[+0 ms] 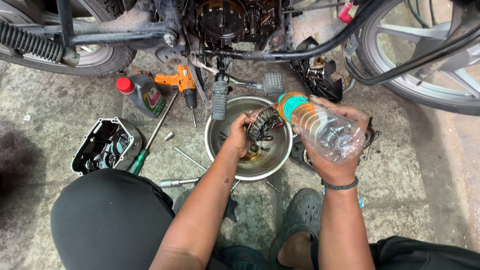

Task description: Cleaning motorcycle clutch assembly components in a bowl of fluid using a brush and pouring additional cleaning fluid.

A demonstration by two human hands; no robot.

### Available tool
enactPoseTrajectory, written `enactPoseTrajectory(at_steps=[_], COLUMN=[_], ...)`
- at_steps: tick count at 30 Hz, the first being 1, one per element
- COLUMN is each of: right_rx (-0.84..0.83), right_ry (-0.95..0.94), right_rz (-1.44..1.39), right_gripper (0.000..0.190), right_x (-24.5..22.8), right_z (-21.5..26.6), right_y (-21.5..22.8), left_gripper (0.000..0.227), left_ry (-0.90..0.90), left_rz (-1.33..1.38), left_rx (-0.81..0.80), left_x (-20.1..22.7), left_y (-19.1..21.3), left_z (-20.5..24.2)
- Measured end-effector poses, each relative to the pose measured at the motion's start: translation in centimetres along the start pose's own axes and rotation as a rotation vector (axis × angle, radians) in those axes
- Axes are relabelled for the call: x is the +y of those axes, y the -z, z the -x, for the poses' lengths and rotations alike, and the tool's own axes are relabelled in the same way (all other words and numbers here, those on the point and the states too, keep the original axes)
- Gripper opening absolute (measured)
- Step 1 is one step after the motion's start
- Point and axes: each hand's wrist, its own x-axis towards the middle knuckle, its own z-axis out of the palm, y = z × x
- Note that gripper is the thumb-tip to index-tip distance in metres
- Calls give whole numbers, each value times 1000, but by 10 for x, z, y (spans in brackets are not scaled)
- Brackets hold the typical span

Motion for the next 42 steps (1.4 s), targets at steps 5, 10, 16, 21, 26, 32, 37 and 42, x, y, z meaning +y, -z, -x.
enactPoseTrajectory(at_steps=[5,10,16,21,26,32,37,42], right_rx=[-30,-98,-139,-178,-218,-230,-246,-266], right_ry=[-33,1,14,-2,10,-23,-50,-60], right_rz=[-55,-65,-65,-138,-143,-142,-144,-126], right_gripper=[65,66,69,67,67,70,69,69], right_x=[2,-4,-4,-4,-6,-7,-7,-10], right_z=[7,6,8,9,7,7,8,8], right_y=[-1,-4,-12,-17,-18,-14,-12,-14], left_gripper=[62,63,57,58,56,57,53,64], left_ry=[55,-39,-35,-60,-26,0,-21,-27], left_rz=[38,73,58,33,64,30,-18,-45], left_rx=[3,-148,-103,-54,-18,-51,-5,-63], left_x=[-5,8,14,17,18,24,22,28], left_y=[7,-3,-7,-10,-13,-23,-23,-30], left_z=[-6,2,4,7,8,18,17,26])
